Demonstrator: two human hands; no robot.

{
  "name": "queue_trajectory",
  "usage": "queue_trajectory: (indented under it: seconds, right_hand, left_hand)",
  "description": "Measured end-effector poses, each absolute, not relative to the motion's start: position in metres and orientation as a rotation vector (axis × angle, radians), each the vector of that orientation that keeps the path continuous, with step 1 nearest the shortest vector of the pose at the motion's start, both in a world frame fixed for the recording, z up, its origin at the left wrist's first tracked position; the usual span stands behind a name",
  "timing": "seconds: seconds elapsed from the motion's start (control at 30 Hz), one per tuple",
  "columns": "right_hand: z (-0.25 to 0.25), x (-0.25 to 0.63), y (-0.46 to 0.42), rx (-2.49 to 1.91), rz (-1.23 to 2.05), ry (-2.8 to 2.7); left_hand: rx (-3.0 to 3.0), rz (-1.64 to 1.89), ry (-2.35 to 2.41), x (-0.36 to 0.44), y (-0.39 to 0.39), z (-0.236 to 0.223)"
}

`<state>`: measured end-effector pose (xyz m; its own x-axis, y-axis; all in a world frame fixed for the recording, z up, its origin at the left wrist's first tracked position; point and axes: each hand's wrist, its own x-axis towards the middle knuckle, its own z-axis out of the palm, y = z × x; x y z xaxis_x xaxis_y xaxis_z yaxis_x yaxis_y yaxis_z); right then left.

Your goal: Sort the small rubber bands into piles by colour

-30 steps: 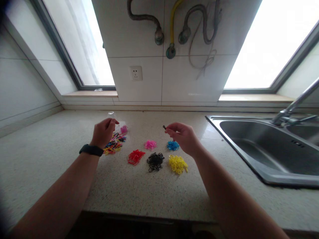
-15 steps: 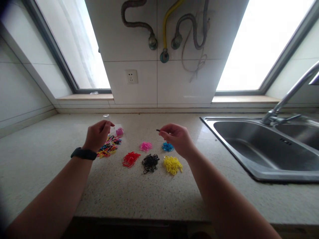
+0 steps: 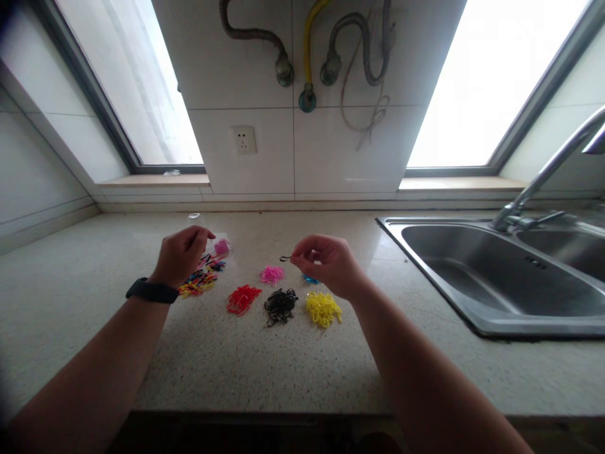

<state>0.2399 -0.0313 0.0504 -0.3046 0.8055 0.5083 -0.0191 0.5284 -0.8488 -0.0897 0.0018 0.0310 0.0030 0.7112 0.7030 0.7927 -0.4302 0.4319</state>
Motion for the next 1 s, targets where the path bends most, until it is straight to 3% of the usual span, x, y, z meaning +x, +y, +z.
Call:
queue_trajectory:
  seconds: [0.3,0.6,1.0]
  right_hand:
    - [0.047,0.245,-0.030,-0.743,0.875,-1.974]
    - [0.030,0.234,-0.024,-0.936,0.202,-2.585]
    - [0.025,0.228,-0.024,-1.029,0.196,-2.724]
  left_hand:
    - [-2.165,-1.401,-1.614,-0.087,0.003,0.028]
    - [-2.182,-1.388,-1.620,-0.084,0.003,0.028]
    - [-2.189,-1.389,-1.631,-0.084,0.003,0.028]
